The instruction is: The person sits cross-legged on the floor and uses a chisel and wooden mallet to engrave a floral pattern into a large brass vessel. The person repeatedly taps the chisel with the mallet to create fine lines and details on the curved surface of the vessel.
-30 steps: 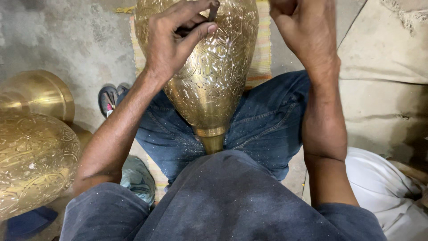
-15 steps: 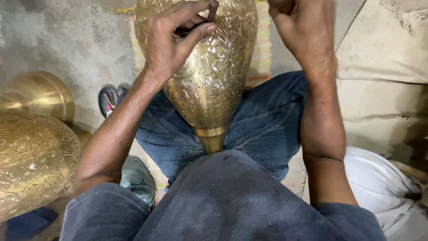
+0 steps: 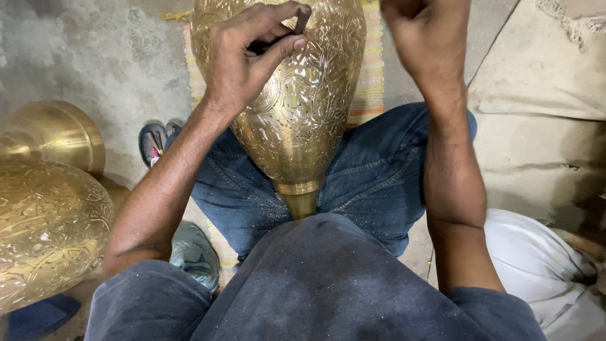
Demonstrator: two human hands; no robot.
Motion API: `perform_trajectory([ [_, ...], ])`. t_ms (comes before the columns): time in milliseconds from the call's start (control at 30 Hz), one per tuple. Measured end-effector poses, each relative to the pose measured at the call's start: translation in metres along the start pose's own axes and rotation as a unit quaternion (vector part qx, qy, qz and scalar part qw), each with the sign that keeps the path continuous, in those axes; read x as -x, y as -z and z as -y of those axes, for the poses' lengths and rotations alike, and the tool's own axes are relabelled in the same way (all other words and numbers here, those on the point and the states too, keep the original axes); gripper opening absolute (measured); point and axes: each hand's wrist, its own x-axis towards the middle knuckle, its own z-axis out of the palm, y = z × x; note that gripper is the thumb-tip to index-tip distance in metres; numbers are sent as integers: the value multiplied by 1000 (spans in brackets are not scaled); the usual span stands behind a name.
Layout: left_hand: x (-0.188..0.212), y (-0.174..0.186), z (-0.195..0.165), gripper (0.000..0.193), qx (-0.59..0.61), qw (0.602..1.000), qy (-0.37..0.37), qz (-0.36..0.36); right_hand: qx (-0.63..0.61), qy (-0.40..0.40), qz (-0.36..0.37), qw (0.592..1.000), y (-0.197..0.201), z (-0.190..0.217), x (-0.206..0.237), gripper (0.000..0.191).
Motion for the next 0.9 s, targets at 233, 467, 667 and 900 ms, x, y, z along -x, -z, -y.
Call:
perform_trajectory([
  [233, 0, -2, 4, 35, 8, 1000, -9, 5, -201, -66, -32, 977, -9, -16, -6, 7],
  [467, 4, -4, 8, 35, 21, 1000, 13, -2, -243, -243, -15, 939, 2, 1, -1, 17],
  [667, 2, 0, 4, 35, 4, 1000, -10, 5, 244, 127, 56, 960, 5, 2, 1, 23],
  [900, 0, 4, -2, 38, 30, 999, -10, -2, 148, 108, 57, 981, 8, 3, 5, 28],
])
